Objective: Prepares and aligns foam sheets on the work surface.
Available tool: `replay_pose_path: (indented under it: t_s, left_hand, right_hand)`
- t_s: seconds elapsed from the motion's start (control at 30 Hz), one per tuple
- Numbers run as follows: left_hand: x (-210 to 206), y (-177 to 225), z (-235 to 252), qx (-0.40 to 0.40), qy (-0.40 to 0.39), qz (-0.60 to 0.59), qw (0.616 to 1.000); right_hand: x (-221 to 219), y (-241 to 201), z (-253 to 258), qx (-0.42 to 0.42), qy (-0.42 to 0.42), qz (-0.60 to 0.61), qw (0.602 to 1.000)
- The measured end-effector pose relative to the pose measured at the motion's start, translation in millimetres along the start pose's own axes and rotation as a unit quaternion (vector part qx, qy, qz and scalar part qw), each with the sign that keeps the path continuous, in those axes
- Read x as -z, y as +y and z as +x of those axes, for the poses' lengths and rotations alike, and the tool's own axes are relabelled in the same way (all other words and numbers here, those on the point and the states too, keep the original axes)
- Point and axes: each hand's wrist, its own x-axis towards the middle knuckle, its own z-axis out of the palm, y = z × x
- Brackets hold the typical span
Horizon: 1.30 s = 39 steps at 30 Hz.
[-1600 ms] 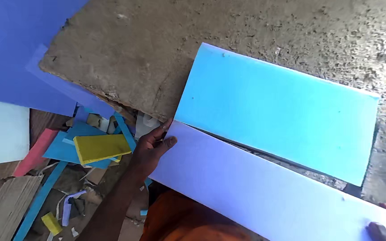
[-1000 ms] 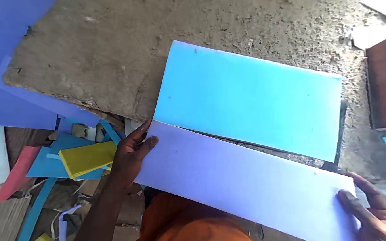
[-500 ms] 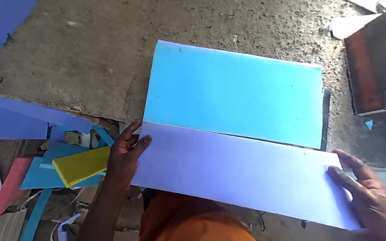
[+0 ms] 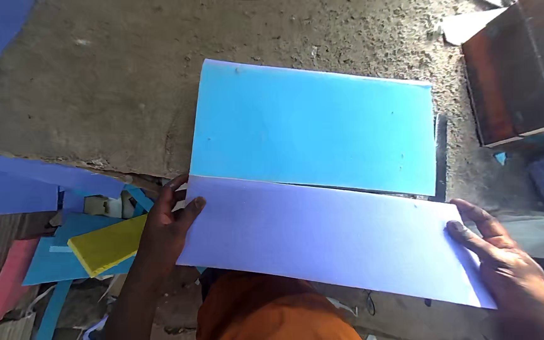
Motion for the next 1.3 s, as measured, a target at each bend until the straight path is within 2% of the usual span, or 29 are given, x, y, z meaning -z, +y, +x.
replay_pose_path:
  t_s: [0.07,0.1,0.2,0.33,0.4,0.7,1.3]
  left_hand:
    - [5.8,-6.7,-11.2,-0.076,0.005,0.147,0.986]
    - [4.8,-6.7,-20.8,-0.141,0.008,0.223,0.964]
    - [-21.9,1.6,-55.3,-0.34,-0.031,0.384,0.858]
    - [-78.0,-8.2,-67.6,-0.447,-0.098,0.478,0.75]
    - [-90.6,-13.3,-63.5,-0.468,-0.11,0.494,0.724]
    - [-93.7,-13.8,-56.4,-0.483,-0.113,0.498,0.711]
    - [-97.5,-9.8,-51.6,-0.49,-0.092,0.488,0.716]
  right_hand:
    - [-0.5,-0.3,-0.2,-0.008,0.003,-0.001,1.0]
    - [-1.4,-1.2,-1.0,-0.013,0.007,-0.002,1.0]
    - [-4.5,-4.6,-5.5,-0.021,0.01,0.007,1.0]
    - [-8.9,-8.0,-3.4,-0.032,0.024,0.0,0.999]
    - [-8.5,-7.6,-0.9,-0.033,0.024,-0.01,0.999]
    - [-6.0,0.7,1.0,-0.003,-0.008,0.044,0.999]
    - [-8.3,8.4,9.7,-0.029,0.018,0.116,0.993]
